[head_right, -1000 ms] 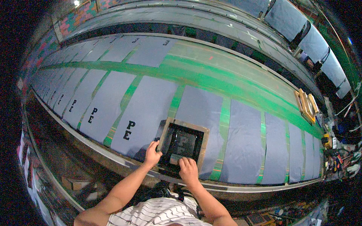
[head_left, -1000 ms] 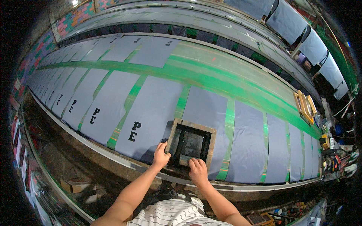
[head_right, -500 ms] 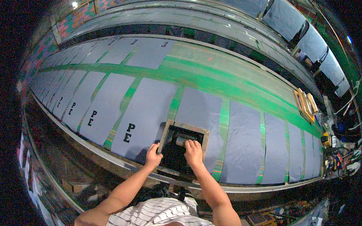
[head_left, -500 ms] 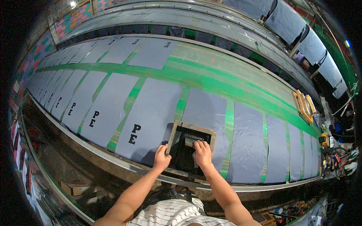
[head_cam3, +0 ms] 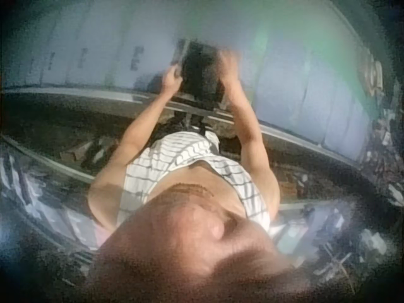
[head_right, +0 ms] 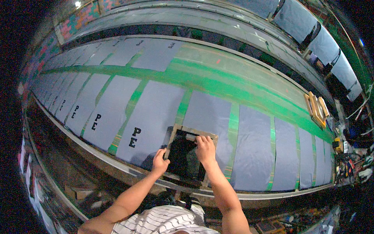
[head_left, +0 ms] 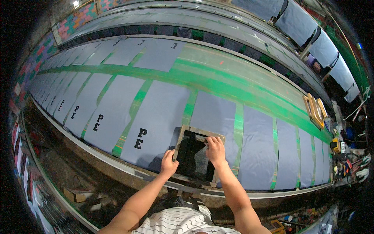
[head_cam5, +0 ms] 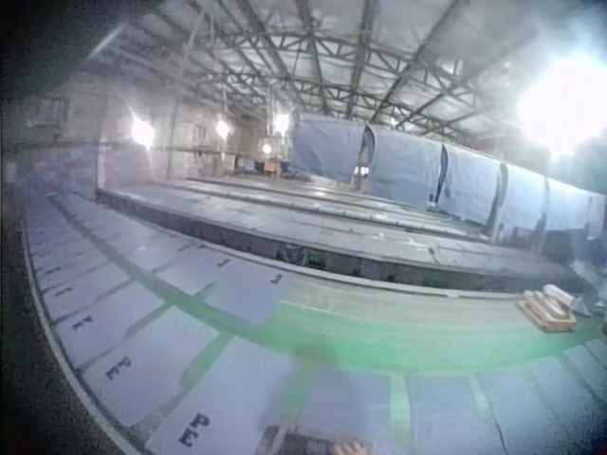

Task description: The person uses a squeegee to press ink through a screen-printing frame onto a gray fabric panel laid on a green work surface. The person repeatedly repositions the frame and scrapes ink across it to print the letters 'PE' on successive panels.

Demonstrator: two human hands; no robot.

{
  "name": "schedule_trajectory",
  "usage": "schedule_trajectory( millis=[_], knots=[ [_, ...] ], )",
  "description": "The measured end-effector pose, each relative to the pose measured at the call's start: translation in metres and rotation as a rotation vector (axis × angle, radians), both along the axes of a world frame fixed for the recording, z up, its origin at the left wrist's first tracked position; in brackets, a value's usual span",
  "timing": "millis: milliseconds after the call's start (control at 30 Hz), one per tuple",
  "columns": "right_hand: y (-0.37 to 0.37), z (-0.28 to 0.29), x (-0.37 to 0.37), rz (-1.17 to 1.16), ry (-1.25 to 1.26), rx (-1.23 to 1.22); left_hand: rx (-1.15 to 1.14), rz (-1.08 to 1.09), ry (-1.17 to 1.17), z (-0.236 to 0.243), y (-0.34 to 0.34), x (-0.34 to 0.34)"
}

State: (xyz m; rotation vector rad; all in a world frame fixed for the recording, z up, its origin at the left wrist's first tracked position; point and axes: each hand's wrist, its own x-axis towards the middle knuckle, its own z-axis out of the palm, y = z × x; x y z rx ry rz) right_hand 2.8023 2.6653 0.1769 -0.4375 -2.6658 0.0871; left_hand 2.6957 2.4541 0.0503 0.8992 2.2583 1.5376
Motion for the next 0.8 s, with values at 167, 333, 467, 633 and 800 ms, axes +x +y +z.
schedule_trajectory(
  millis=[167,333,467,633,800],
  knots=[
    [0.024,-0.023,-0.008,0.000,-0.011,-0.053,0.008,-0.015,-0.025,0.003,0.002,0.002],
    [0.027,-0.029,-0.015,0.046,0.016,-0.046,0.027,-0.018,0.029,-0.007,0.001,-0.001],
    [0.015,-0.026,-0.007,-0.002,-0.044,-0.093,0.009,-0.012,0.021,-0.009,0.001,0.001],
    [-0.018,-0.029,0.018,0.040,-0.030,-0.132,0.025,0.006,0.015,-0.007,-0.001,0.002],
    [-0.053,-0.035,0.047,-0.004,-0.055,-0.146,0.034,-0.007,-0.075,-0.001,0.000,0.005]
  ],
)
